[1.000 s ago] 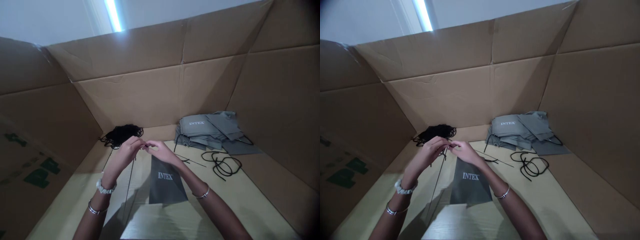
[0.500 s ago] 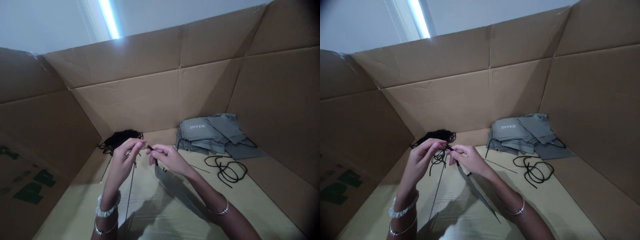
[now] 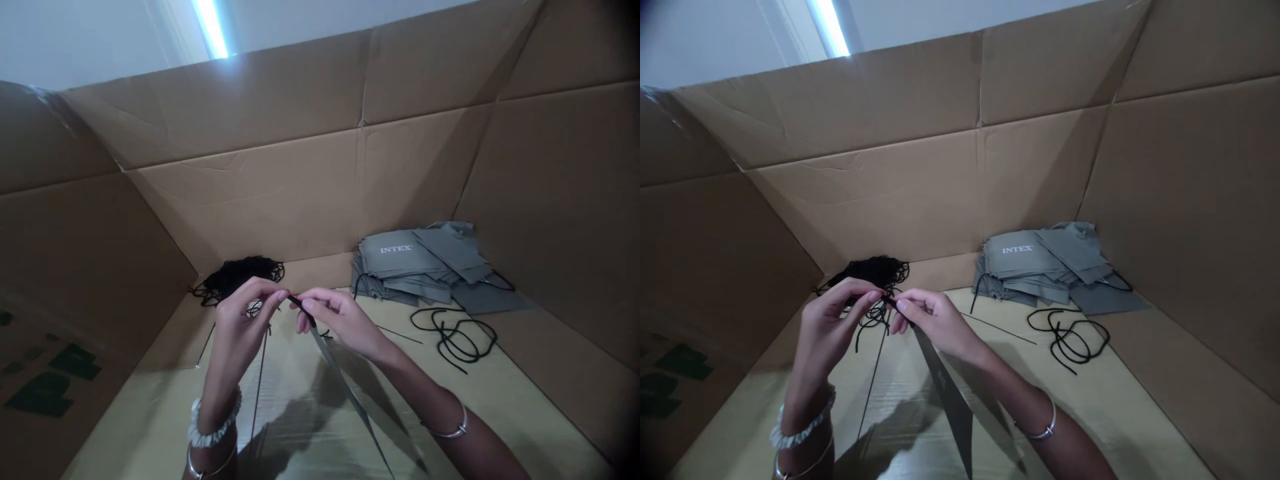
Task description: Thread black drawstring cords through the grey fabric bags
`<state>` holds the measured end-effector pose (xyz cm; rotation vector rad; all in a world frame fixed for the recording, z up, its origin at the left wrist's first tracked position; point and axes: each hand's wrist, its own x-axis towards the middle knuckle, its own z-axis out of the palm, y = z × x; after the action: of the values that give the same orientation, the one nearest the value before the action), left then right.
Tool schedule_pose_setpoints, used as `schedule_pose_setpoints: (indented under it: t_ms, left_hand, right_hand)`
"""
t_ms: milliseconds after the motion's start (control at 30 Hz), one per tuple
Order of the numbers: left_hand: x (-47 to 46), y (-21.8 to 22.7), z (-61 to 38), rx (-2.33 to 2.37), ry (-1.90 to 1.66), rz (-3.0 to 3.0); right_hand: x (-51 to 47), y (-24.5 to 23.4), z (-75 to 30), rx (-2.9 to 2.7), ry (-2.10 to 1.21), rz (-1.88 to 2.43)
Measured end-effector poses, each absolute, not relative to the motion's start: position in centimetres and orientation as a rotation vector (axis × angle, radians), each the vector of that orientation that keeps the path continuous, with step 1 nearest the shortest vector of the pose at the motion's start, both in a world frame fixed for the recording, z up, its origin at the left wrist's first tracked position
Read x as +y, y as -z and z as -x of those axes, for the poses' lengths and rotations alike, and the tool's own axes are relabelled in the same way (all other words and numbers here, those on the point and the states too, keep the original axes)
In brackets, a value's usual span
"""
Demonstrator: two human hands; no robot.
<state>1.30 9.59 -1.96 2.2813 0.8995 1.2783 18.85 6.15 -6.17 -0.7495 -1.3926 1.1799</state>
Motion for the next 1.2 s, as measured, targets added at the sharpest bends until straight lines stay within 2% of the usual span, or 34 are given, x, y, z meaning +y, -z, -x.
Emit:
schedule_pose_setpoints:
  t_ms: [1067, 1200]
  left_hand:
    - [12.2, 2.9, -0.5, 0.950, -1.427, -2.223]
    - [11.8, 2.5, -0.5, 0.817, -1.664, -2.542]
  right_hand:
    - [6.6, 6.6, -19.1, -1.387, -1.178, 0.825]
    - [6.7, 6.4, -19.5, -1.313, -1.230, 0.820]
